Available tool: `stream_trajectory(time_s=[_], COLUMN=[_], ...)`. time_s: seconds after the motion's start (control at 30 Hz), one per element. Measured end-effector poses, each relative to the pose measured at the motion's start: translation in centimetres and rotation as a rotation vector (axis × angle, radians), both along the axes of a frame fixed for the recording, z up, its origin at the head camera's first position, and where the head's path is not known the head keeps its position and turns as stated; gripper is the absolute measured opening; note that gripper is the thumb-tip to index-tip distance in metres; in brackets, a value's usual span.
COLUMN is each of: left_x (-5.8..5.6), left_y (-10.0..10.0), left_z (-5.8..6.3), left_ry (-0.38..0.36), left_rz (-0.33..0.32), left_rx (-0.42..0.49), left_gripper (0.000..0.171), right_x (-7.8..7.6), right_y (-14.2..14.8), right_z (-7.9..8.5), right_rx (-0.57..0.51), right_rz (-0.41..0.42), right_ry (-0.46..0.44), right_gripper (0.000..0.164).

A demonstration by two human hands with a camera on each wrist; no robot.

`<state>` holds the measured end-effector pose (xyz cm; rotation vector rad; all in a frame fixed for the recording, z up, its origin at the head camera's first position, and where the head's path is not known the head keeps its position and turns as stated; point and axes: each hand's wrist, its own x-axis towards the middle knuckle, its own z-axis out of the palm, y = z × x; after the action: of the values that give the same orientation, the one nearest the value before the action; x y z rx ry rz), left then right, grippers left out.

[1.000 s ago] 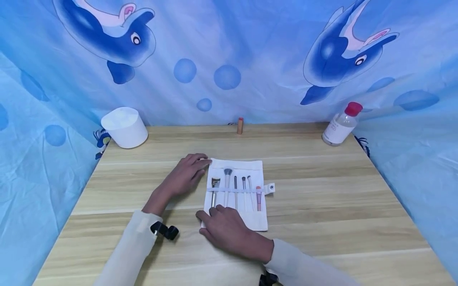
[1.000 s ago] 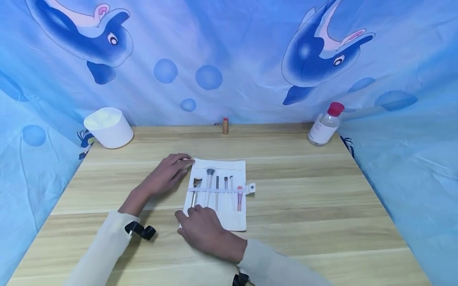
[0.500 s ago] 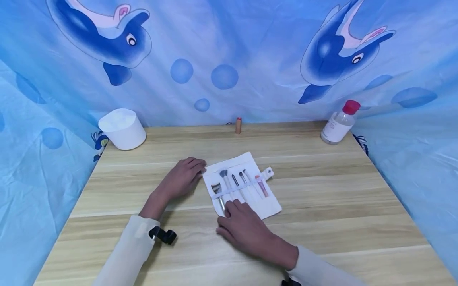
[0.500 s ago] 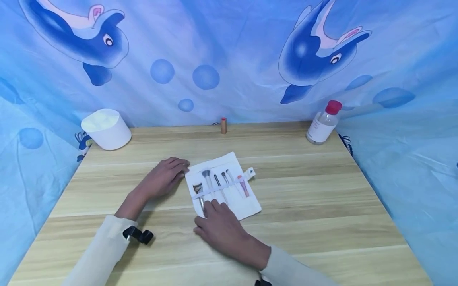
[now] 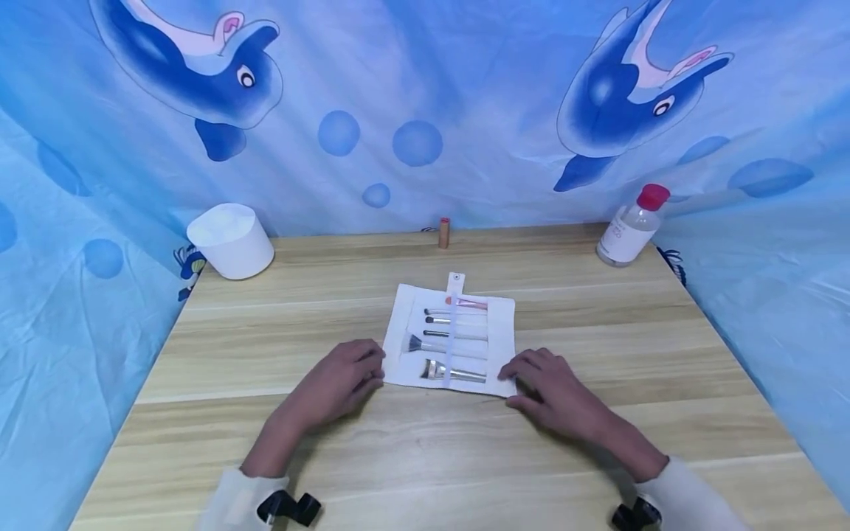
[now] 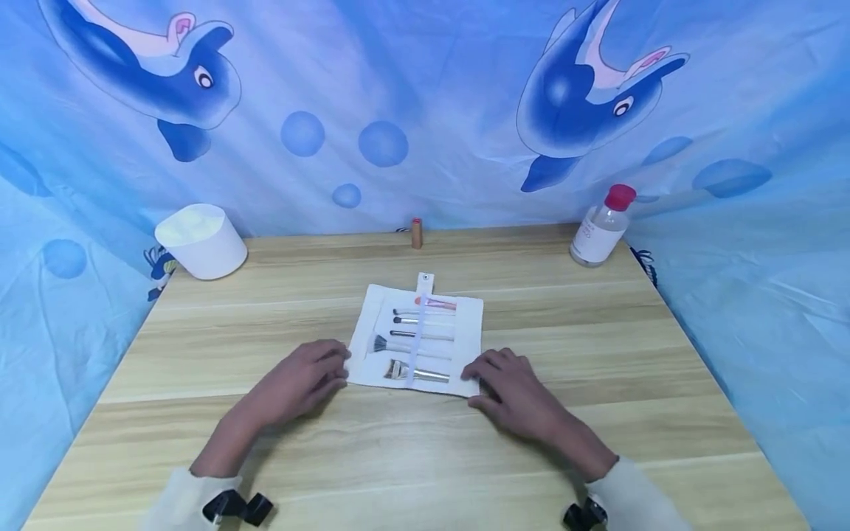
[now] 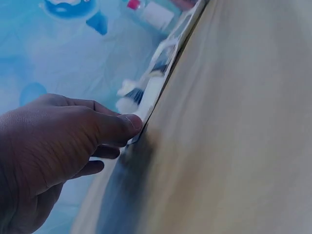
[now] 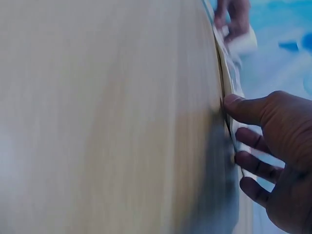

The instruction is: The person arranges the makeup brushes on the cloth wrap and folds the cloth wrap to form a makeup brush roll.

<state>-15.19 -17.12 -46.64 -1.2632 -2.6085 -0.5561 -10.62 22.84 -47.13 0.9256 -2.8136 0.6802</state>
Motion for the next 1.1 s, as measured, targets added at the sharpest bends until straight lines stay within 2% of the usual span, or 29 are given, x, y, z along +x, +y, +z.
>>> stream_trajectory(time_s=[0.13, 0.27, 0.4, 0.53, 0.63, 0.8, 0.97, 1.1], left_x=[1.7, 2.8, 3.2, 3.3, 3.4, 3.3, 2.6, 2.0], left_y=[1.0, 1.6, 1.7, 1.7, 1.7, 1.9, 2.3, 2.8], left_z=[-0.1, 0.0, -0.1, -0.4, -0.6, -0.7, -0.5, -0.6], left_ry=[-0.024, -0.04, -0.027, -0.002, -0.009, -0.125, -0.235, -0.316], left_rz=[0.031, 0.076, 0.111, 0.118, 0.154, 0.258, 0.343, 0.393], left_rx=[0.007, 0.012, 0.019, 0.044, 0.072, 0.162, 0.261, 0.296], left_gripper=[0.014, 0.018, 0.019, 0.007, 0.001, 0.004, 0.005, 0.005], right_x=[-0.7, -0.8, -0.8, -0.8, -0.8, -1.1, -1.9, -2.4], right_y=[1.8, 2.4, 2.2, 1.9, 1.7, 1.5, 0.8, 0.0], right_z=[-0.2, -0.4, -0.6, -0.5, -0.3, -0.1, 0.0, 0.0], right_rx=[-0.023, -0.01, 0.036, 0.072, 0.081, 0.051, -0.096, -0.17], right_rz=[0.009, 0.008, 0.005, 0.011, 0.014, -0.011, -0.087, -0.135], right_ry=[0.014, 0.028, 0.061, 0.101, 0.127, 0.154, 0.049, -0.014], right_gripper=[0.033, 0.028, 0.026, 0.022, 0.018, 0.012, 0.011, 0.011])
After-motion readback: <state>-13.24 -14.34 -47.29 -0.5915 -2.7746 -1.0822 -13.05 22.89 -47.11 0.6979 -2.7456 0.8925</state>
